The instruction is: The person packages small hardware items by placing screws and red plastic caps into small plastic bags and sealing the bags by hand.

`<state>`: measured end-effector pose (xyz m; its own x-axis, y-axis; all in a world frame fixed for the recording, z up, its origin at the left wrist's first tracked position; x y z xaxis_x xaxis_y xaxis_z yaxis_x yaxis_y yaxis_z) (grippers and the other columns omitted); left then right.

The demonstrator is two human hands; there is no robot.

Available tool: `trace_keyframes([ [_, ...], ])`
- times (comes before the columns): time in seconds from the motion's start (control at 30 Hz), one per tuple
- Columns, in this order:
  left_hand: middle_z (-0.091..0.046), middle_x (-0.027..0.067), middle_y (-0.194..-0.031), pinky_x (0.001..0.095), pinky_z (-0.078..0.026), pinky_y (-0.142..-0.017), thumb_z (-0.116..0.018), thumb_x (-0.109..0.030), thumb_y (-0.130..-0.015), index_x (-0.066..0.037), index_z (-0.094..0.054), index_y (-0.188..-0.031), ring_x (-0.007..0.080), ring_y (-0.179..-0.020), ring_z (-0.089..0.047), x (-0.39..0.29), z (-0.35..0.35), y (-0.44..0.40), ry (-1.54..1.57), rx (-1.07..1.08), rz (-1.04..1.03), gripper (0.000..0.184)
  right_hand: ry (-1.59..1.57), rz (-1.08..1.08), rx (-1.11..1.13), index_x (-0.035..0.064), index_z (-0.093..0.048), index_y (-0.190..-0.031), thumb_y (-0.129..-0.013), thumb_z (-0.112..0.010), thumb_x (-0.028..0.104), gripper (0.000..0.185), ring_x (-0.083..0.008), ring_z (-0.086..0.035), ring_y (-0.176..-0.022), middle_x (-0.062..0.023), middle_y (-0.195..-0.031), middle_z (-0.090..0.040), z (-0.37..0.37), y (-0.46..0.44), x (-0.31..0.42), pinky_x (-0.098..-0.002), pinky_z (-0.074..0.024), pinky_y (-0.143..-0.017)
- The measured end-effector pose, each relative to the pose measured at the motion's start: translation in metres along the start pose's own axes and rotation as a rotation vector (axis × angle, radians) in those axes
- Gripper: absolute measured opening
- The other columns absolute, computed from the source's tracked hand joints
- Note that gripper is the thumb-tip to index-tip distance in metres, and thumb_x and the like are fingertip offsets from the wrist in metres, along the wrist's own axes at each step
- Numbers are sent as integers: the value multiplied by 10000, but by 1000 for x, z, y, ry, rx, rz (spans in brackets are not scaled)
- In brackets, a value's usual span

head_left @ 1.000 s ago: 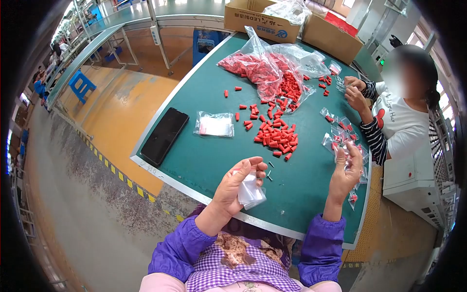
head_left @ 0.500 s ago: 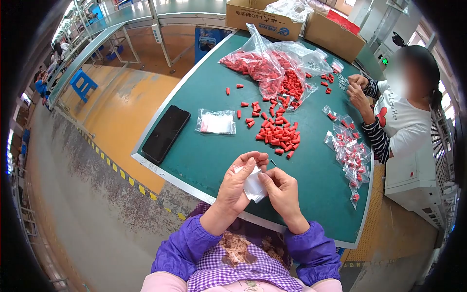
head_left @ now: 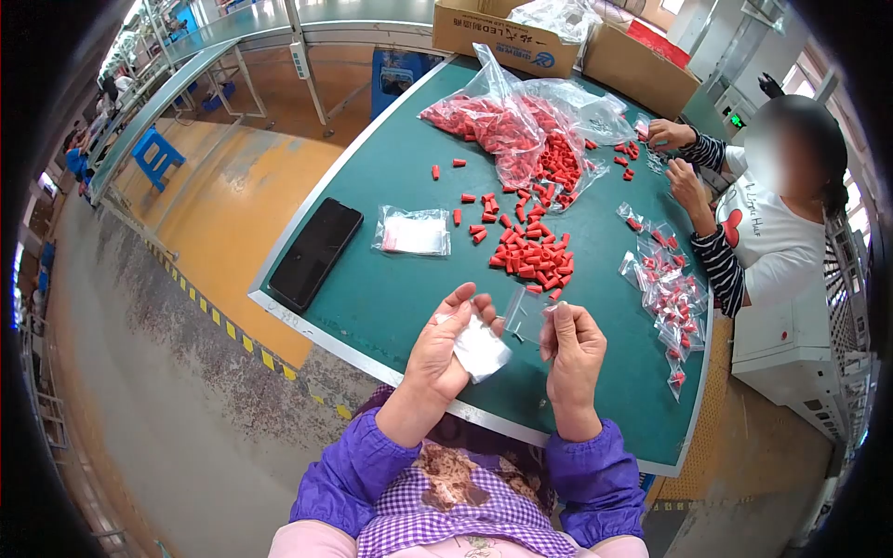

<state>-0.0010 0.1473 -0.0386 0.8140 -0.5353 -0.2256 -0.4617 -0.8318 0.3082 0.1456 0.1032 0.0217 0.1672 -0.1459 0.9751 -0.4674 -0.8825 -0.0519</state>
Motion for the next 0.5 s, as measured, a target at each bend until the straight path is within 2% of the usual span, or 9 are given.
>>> trace_keyframes([
  [0.03,-584,90,-968,344,-516,-749,-549,-120,-929,-68,-498,-1166,203,-887,-567,3,1,0,3,40,43,248,-82,-8,13,15,-596,-857,-946,-559,235,241,-59,-403,-475,-3,-615,-520,-1,0,-1,-195,-309,-432],
  [0.07,-555,69,-910,292,-474,-626,-613,-204,-898,-55,-484,-1199,158,-764,-530,11,3,-1,17,35,82,360,-82,-7,15,15,-596,-857,-946,-559,235,241,-59,-403,-475,-3,-615,-520,-1,0,-1,-195,-309,-432],
  [0.1,-555,69,-910,292,-474,-626,-613,-204,-898,-55,-484,-1199,158,-764,-530,11,-1,1,17,36,80,360,-134,-29,28,15,-594,-869,-943,-561,239,238,-70,-433,-477,-17,-626,-539,-3,0,-3,-195,-339,-437],
  [0.17,-530,37,-876,267,-461,-603,-680,-273,-846,-29,-465,-1209,129,-711,-512,27,-11,8,81,90,223,488,-185,-50,43,15,-591,-881,-940,-563,243,237,-80,-464,-480,-32,-637,-557,-4,1,-7,-194,-369,-442],
  [0.2,-535,31,-868,258,-457,-596,-706,-308,-816,-9,-465,-1213,116,-703,-517,28,-15,10,46,116,182,552,-166,-53,38,11,-587,-894,-941,-559,236,231,-95,-504,-500,-47,-663,-579,-3,2,-10,-202,-408,-461],
  [0.27,-536,27,-857,256,-457,-589,-705,-306,-819,-7,-469,-1212,111,-691,-519,36,-16,13,-38,82,185,548,-147,-57,30,8,-583,-908,-942,-556,230,226,-110,-545,-521,-62,-689,-602,-5,7,-12,-209,-448,-479],
  [0.33,-542,21,-835,249,-459,-567,-702,-309,-821,0,-474,-1219,99,-660,-525,43,-13,14,-182,19,203,554,-252,-106,85,-28,-583,-935,-948,-545,161,193,-145,-599,-596,-84,-746,-625,-15,13,-12,-258,-511,-553],
  [0.43,-545,20,-854,244,-462,-561,-702,-308,-822,-1,-473,-1232,92,-657,-525,45,-3,15,-80,-66,222,561,-288,-40,77,-35,-573,-959,-946,-543,138,176,-163,-631,-642,-104,-789,-641,-13,16,-1,-290,-553,-618],
  [0.5,-545,19,-860,242,-463,-563,-697,-299,-829,-3,-479,-1227,92,-656,-522,44,-4,17,-20,-48,257,541,-228,22,26,-7,-570,-947,-941,-550,170,178,-163,-644,-639,-93,-800,-642,-6,15,1,-262,-547,-587],
])
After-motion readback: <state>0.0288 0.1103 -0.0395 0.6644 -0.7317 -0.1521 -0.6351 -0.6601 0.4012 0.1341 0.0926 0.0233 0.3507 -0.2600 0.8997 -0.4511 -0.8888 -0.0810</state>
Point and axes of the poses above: each hand's wrist, its own y-axis away from the middle knuckle, its own z-axis out of the back of the hand, x = y × z, the point moved 9 cm from there along -y, towards the middle knuckle
